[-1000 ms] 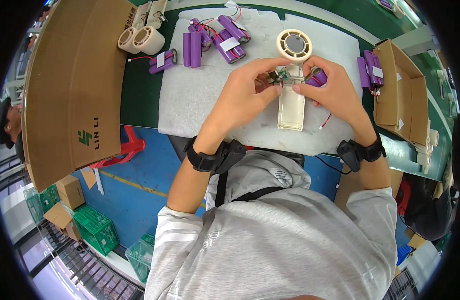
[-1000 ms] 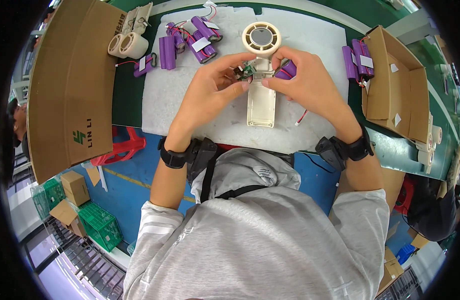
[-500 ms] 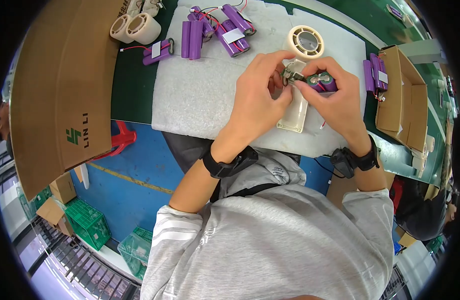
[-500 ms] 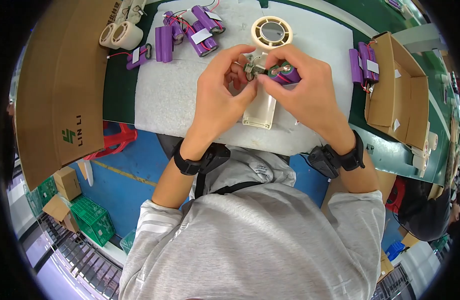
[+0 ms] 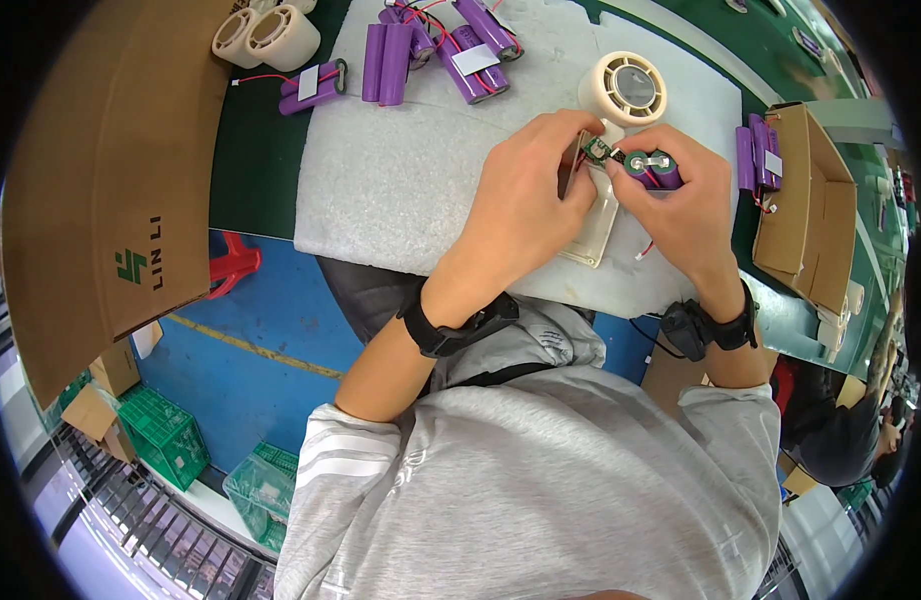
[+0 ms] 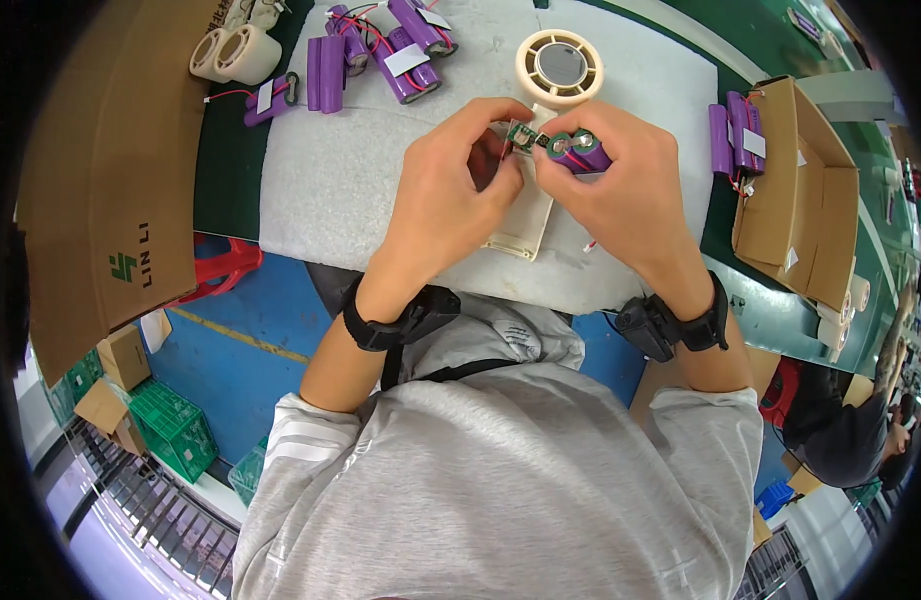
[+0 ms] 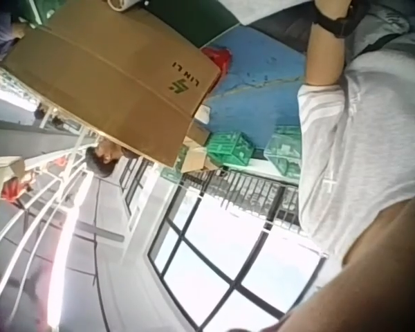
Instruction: The person picks up a cardboard box, places it on the table, and puts small white stickers into it. They then pick up a fan casing and a battery pack, connecting the battery wires to the circuit board inside the casing before tucking the batteries into the handle.
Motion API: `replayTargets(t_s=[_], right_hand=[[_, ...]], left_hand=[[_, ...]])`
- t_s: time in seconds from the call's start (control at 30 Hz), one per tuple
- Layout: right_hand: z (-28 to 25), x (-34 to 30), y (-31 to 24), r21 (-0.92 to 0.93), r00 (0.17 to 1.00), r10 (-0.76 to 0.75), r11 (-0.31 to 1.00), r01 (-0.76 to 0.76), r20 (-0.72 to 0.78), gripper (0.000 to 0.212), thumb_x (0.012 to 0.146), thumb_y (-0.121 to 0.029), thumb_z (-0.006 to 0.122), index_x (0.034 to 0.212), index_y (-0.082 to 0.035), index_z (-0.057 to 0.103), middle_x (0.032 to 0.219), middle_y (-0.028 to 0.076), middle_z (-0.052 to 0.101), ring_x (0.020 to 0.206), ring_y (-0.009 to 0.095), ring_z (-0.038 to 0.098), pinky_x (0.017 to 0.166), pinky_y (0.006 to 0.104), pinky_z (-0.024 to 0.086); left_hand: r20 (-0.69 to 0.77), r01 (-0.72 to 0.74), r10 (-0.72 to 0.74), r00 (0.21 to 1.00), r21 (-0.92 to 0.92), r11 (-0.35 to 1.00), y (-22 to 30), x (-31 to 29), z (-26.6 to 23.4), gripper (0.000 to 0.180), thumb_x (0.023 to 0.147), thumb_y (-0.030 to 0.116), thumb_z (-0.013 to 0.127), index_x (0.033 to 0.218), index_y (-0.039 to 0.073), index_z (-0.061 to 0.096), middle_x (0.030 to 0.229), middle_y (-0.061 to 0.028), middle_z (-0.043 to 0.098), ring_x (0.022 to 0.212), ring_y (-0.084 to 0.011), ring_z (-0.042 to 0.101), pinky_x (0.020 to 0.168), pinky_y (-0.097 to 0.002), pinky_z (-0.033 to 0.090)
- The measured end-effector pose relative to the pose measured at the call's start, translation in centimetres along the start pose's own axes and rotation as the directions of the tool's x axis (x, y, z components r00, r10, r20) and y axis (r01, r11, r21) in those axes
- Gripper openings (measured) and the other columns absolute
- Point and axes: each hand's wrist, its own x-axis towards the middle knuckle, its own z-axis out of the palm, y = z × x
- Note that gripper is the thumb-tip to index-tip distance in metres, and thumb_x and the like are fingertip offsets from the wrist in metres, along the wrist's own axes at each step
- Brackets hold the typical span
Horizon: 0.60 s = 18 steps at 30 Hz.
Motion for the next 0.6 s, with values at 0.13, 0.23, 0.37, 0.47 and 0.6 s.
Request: replayTargets(t_s=[0.13, 0.23, 0.37, 0.47, 0.6], right_hand=[[0.1, 0.1, 0.0, -0.023, 0.997, -0.069, 0.997, 0.068, -0.039, 0.016, 0.073, -0.003, 0.070, 0.087, 0.000, 0.063, 0.080, 0.007, 0.065, 0.070, 0.013, 0.061, 0.066, 0.0248, 0.048], [-0.1, 0.2, 0.0, -0.050, 0.995, -0.102, 0.994, 0.101, -0.023, 0.016, 0.073, -0.001, 0.070, 0.087, 0.000, 0.063, 0.082, 0.008, 0.065, 0.071, 0.015, 0.061, 0.067, 0.0248, 0.048], [-0.3, 0.3, 0.2, -0.033, 0.992, -0.113, 0.993, 0.115, 0.060, 0.017, 0.072, 0.001, 0.069, 0.087, 0.000, 0.063, 0.085, 0.009, 0.064, 0.074, 0.017, 0.062, 0.069, 0.0256, 0.049], [-0.4, 0.3, 0.5, -0.039, 0.986, -0.142, 0.989, 0.146, 0.087, 0.018, 0.071, 0.002, 0.068, 0.088, 0.000, 0.063, 0.088, 0.009, 0.064, 0.076, 0.018, 0.062, 0.070, 0.0261, 0.049], [-0.5, 0.1, 0.2, -0.062, 0.980, -0.168, 0.983, 0.175, 0.104, 0.020, 0.070, 0.003, 0.068, 0.088, 0.000, 0.063, 0.089, 0.009, 0.064, 0.077, 0.019, 0.063, 0.071, 0.0266, 0.050]], left_hand=[[0.006, -0.013, 0.013, 1.000, 0.005, 1.000, -0.3, -0.1, 0.1, 0.035, 0.075, -0.002, 0.061, 0.109, 0.006, 0.060, 0.079, -0.0072, 0.059, 0.062, -0.0168, 0.055, 0.058, -0.0288, 0.046], [0.012, -0.029, 0.029, 1.000, 0.004, 1.000, -0.3, -0.1, -0.1, 0.036, 0.075, -0.001, 0.061, 0.111, 0.006, 0.060, 0.080, -0.0071, 0.059, 0.063, -0.0165, 0.055, 0.059, -0.0289, 0.046], [0.104, 0.020, -0.018, 0.994, -0.022, 1.000, 0.1, 0.3, -1.2, 0.039, 0.076, -0.001, 0.062, 0.114, 0.007, 0.060, 0.080, -0.0060, 0.059, 0.066, -0.0143, 0.055, 0.062, -0.0282, 0.047], [0.249, 0.103, -0.059, 0.967, -0.167, 0.981, 0.1, 0.8, -2.0, 0.040, 0.077, -0.001, 0.063, 0.117, 0.007, 0.060, 0.079, -0.0035, 0.057, 0.068, -0.0119, 0.054, 0.064, -0.0273, 0.046], [0.328, 0.191, -0.114, 0.938, -0.212, 0.958, -0.2, 1.2, -2.3, 0.039, 0.078, 0.000, 0.064, 0.116, 0.007, 0.061, 0.078, -0.0016, 0.056, 0.069, -0.0089, 0.052, 0.064, -0.0255, 0.046]])
